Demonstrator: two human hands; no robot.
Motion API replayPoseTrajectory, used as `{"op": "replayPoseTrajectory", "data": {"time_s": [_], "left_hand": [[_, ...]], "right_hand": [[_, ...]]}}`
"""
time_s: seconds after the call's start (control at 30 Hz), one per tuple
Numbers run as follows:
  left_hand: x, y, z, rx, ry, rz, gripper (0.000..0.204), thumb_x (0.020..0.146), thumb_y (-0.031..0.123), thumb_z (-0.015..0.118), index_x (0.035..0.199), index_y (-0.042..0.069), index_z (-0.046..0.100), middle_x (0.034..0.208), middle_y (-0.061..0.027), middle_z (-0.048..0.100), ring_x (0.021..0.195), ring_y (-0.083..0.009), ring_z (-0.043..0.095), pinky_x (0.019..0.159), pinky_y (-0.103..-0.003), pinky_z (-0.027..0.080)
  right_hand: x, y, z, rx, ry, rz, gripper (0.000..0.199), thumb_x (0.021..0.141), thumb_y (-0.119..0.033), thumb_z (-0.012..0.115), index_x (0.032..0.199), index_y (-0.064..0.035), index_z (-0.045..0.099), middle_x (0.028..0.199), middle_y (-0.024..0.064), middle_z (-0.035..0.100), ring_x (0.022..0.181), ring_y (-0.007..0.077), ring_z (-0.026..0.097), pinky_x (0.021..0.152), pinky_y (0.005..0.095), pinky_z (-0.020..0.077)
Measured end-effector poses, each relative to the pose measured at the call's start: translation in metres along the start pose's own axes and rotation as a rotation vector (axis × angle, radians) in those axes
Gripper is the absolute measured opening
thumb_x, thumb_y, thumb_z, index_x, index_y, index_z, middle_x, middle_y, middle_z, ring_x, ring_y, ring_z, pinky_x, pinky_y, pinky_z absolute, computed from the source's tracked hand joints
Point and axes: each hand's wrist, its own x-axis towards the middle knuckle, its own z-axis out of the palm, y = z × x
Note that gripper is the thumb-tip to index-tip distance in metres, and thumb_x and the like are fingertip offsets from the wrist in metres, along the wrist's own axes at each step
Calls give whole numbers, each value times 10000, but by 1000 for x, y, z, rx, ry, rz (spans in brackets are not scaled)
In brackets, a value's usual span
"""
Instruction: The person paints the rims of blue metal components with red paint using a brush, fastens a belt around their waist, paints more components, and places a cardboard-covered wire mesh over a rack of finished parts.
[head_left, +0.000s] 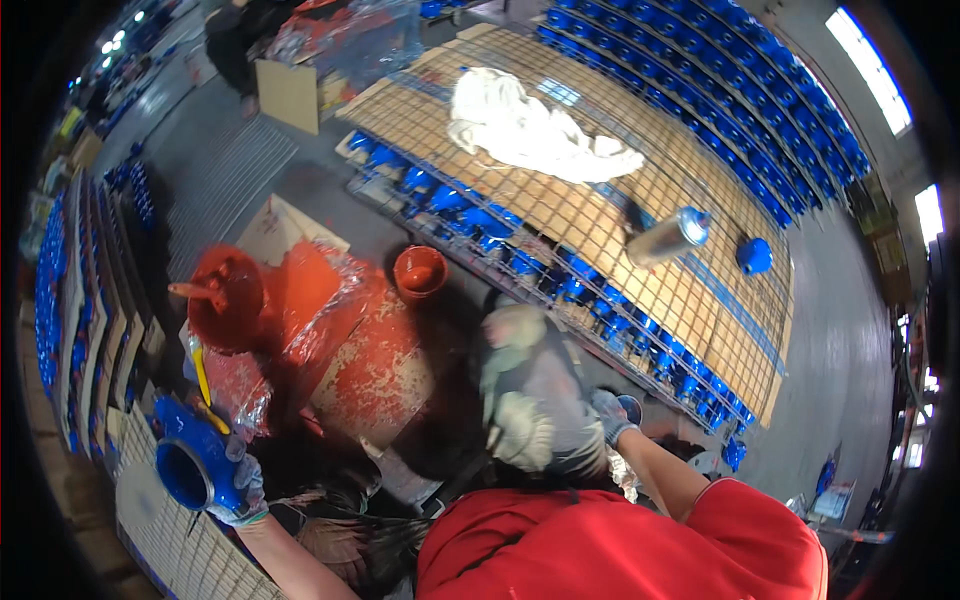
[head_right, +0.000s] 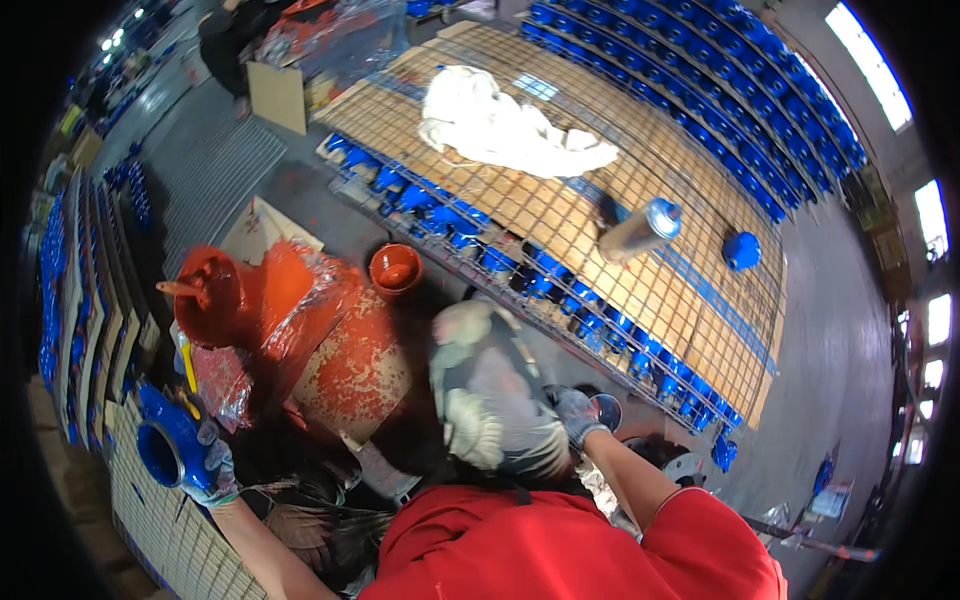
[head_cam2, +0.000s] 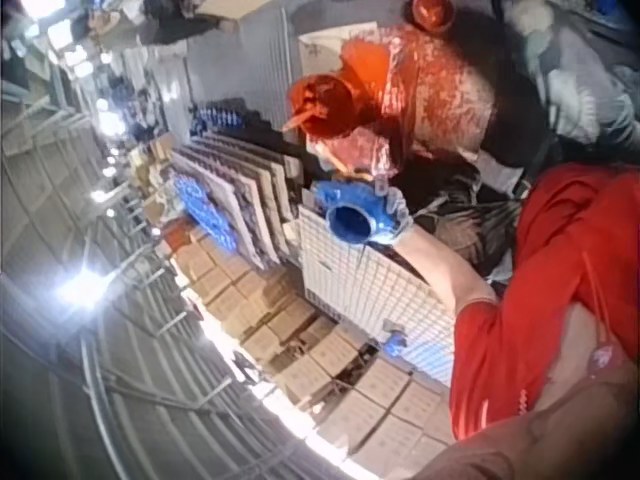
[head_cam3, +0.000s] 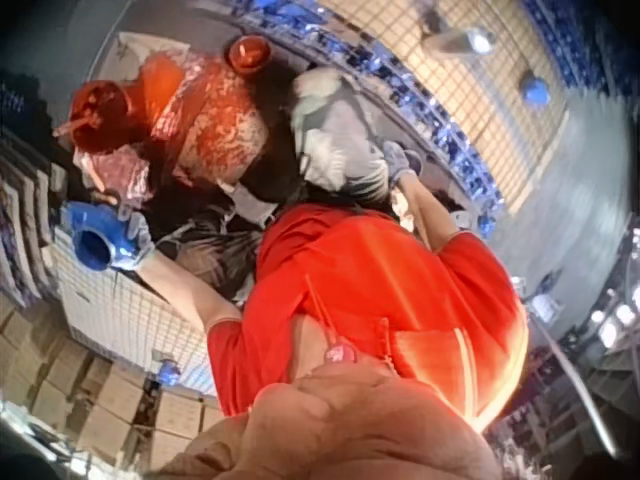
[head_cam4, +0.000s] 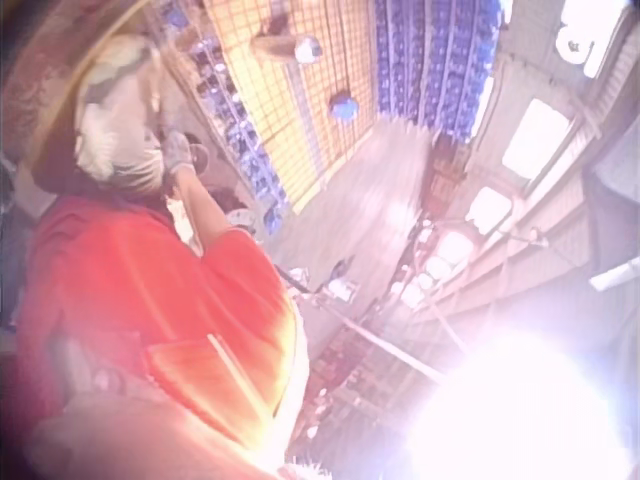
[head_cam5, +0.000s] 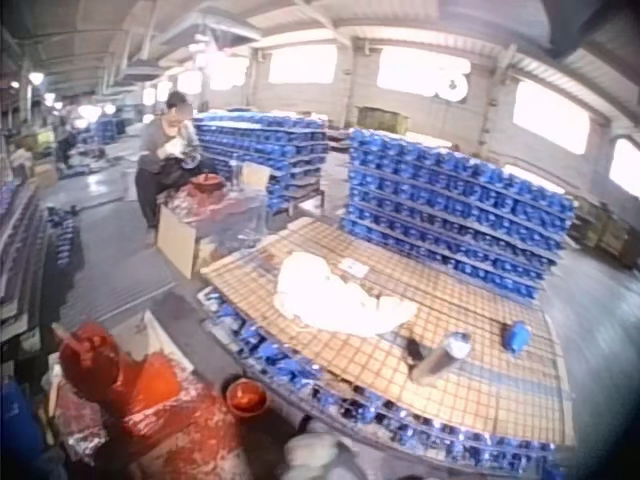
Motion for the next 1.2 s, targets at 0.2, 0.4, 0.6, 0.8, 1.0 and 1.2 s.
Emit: {"op": "replayPoseTrajectory", "data": {"time_s": [0.2, 0.4, 0.6, 0.8, 1.0, 1.2], "left_hand": [[6, 15, -8, -60, -135, -285, 724, 910, 361, 601, 1469, 32, 282, 1368, -273, 395, 755, -315, 547, 541, -338, 486], [66, -16, -102, -221, -400, -956, 694, 916, 434, 565, 1449, 65, 316, 1144, -258, 538, 707, -356, 586, 482, -392, 482], [118, -123, -99, -291, -408, -1175, 691, 908, 461, 557, 1435, 71, 339, 1150, -250, 546, 703, -356, 591, 481, -388, 483], [126, -178, -66, -219, -318, -1256, 691, 901, 489, 550, 1422, 76, 361, 1155, -241, 555, 700, -356, 596, 481, -383, 485], [162, -200, -20, -95, -315, -1155, 692, 893, 516, 542, 1408, 81, 383, 1160, -232, 563, 696, -355, 602, 480, -378, 487], [182, -191, 24, -7, -305, -977, 696, 886, 544, 535, 1395, 87, 406, 1166, -223, 571, 693, -355, 607, 479, -374, 489]], "right_hand": [[-3, 22, 52, 336, -85, -61, 324, 847, -343, 653, 1020, -73, 699, 1006, 181, 701, 986, 320, 663, 840, 387, 507], [-77, 64, 96, 845, 57, 130, 313, 854, -338, 645, 1017, -76, 701, 979, 185, 704, 973, 320, 664, 836, 386, 506], [-124, 56, 115, 37, 81, 462, 363, 842, -482, 582, 907, -159, 735, 918, 151, 704, 842, 313, 649, 758, 438, 493], [-153, 64, 129, 448, -53, 406, 416, 902, -447, 540, 1036, -82, 690, 953, 212, 692, 892, 384, 663, 835, 473, 503], [-128, 13, -36, 806, 350, 298, 321, 828, -264, 677, 1060, -43, 691, 1067, 148, 693, 1023, 288, 657, 928, 383, 495], [-54, 12, -221, 639, 1160, 104, 780, 739, -265, 784, 1399, -57, 425, 1347, 237, 511, 1253, 364, 504, 1042, 405, 427]]}}
